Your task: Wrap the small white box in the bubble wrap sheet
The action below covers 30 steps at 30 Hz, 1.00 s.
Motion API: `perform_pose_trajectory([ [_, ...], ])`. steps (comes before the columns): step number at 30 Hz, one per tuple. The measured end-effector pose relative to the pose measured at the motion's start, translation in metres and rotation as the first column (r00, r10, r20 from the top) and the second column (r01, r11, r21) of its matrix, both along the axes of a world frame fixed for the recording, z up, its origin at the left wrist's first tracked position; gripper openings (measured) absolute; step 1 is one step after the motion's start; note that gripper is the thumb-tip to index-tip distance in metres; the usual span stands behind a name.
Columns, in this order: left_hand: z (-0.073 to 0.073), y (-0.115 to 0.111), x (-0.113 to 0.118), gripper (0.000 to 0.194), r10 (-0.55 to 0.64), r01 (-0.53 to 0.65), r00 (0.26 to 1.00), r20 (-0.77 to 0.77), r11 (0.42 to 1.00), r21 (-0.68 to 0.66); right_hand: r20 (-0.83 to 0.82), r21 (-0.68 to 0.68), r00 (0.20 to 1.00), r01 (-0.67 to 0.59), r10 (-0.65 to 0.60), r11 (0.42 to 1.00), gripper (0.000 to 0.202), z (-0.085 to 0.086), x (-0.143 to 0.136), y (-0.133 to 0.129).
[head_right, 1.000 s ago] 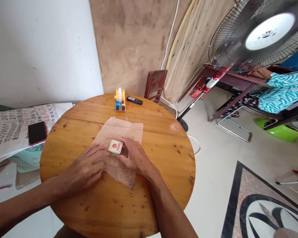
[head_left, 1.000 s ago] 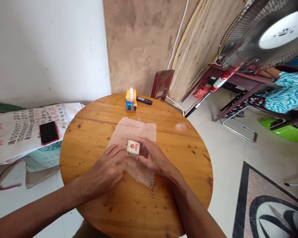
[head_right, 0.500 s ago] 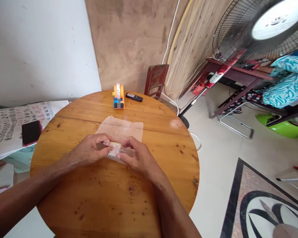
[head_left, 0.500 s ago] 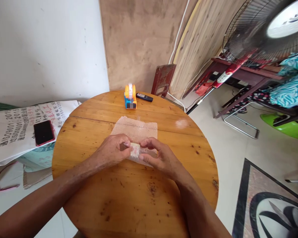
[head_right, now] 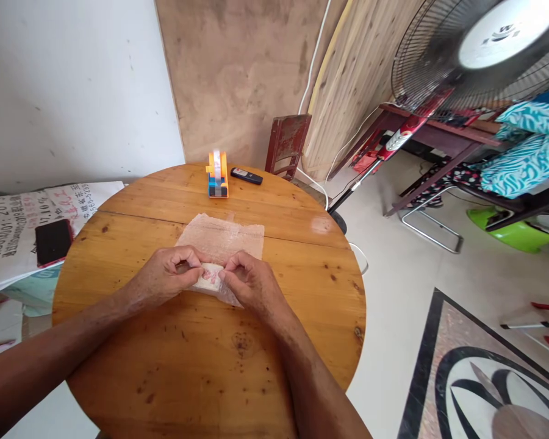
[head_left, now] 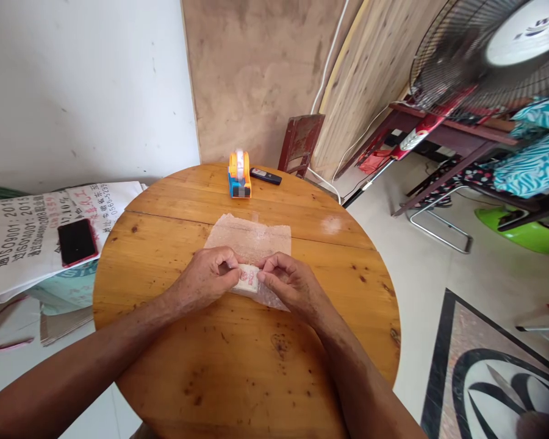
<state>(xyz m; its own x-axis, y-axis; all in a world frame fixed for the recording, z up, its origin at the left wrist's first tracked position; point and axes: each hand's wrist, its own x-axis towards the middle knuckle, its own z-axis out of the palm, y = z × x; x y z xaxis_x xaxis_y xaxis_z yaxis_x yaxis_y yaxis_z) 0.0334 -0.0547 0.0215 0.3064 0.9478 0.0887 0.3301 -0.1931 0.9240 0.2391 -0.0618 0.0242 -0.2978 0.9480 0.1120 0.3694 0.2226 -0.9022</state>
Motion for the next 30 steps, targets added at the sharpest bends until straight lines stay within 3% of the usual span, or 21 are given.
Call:
perform_pose_trajectory([
  [13, -0.0001, 0.0028, -0.0016, 0.008, -0.024, 0.023, 0.999, -0.044, 1.000, -0.008, 0.027, -0.041, 1.000, 0.014, -0.013, 0.999, 0.016, -0.0076, 0.0001, 0.0041],
  [20, 0.0023, 0.0068, -0.0015, 0.011, -0.058, 0.058, 0.998, 0.003, 0.998, -0.021, 0.086, 0.010, 0.996, 0.021, -0.022, 1.000, 0.010, -0.0083, 0.0009, 0.0047],
  [24, 0.0013, 0.0067, -0.0015, 0.012, -0.074, 0.075, 0.997, 0.016, 0.996, -0.040, 0.198, 0.257, 0.979, -0.005, -0.048, 0.966, 0.012, -0.0079, 0.0005, 0.0047],
  [27, -0.0010, 0.0069, -0.0018, 0.014, -0.092, 0.093, 0.995, 0.038, 0.995, -0.042, 0.306, 0.494, 0.952, -0.138, -0.023, 0.859, 0.019, -0.0048, -0.0001, 0.0053],
  [30, -0.0028, 0.0077, -0.0013, 0.015, -0.105, 0.108, 0.993, 0.061, 0.993, -0.046, 0.384, 0.538, 0.921, -0.280, 0.064, 0.795, 0.026, -0.0002, -0.0005, 0.0036],
])
